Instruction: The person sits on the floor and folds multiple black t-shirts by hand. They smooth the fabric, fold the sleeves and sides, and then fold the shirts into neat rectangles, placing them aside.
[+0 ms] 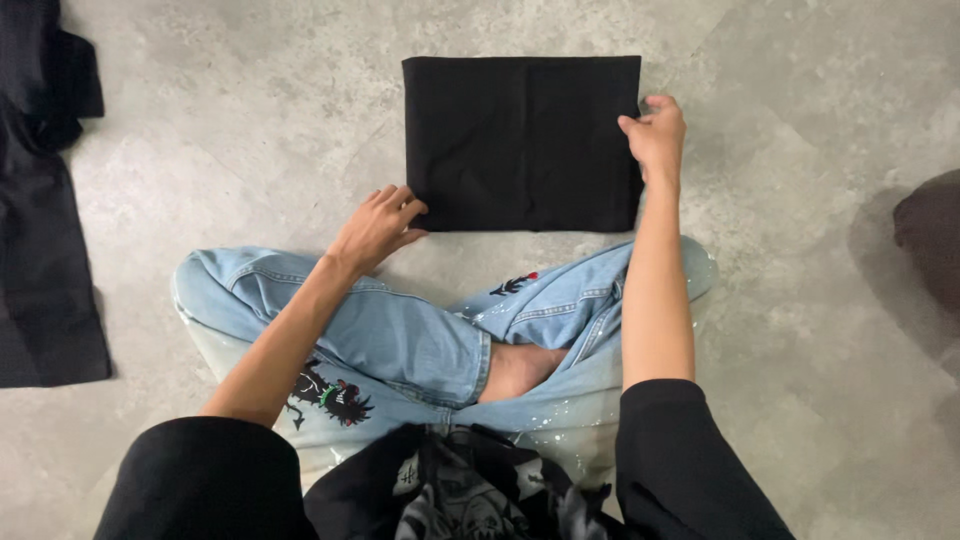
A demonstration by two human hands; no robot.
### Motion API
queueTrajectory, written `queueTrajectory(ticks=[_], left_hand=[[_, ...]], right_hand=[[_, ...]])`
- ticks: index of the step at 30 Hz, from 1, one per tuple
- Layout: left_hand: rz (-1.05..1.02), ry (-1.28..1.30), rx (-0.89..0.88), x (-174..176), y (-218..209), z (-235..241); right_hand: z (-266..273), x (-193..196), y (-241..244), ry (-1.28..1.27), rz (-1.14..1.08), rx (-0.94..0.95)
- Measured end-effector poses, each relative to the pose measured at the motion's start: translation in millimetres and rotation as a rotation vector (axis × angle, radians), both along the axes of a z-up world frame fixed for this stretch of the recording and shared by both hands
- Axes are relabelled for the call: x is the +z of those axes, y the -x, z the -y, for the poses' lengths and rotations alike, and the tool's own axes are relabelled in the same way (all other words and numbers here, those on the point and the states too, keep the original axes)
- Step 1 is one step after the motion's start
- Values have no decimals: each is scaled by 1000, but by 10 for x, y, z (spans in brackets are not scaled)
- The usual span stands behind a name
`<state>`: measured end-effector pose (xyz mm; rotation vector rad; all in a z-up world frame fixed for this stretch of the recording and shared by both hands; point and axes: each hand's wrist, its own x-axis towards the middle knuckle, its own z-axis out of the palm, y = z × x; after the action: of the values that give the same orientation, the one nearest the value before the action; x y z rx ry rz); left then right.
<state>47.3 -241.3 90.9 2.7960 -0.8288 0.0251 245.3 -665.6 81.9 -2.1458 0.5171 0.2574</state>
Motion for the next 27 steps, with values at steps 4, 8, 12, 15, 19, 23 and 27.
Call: queueTrajectory(ticks=[4, 8, 12, 15, 19, 23, 27], left_hand=[[-3, 153, -72, -48, 124, -39], [-78, 124, -32, -119, 165, -64], [-134, 59, 11, -207, 171, -68], [-100, 125, 18, -2, 90, 14], [-125, 453, 243, 229, -230, 316], [117, 311, 456, 236, -862, 538], [192, 361, 795, 70, -1401, 478]], right_hand=[[31, -157, 82, 23, 15, -25], [-14, -413, 94, -25, 274, -41], [19, -719, 17, 38, 385, -90], [29, -733, -5, 154, 422, -44], [-309, -268, 287, 339, 570, -56], [-924, 324, 470, 509, 803, 318], [-999, 293, 519, 571, 303, 383]])
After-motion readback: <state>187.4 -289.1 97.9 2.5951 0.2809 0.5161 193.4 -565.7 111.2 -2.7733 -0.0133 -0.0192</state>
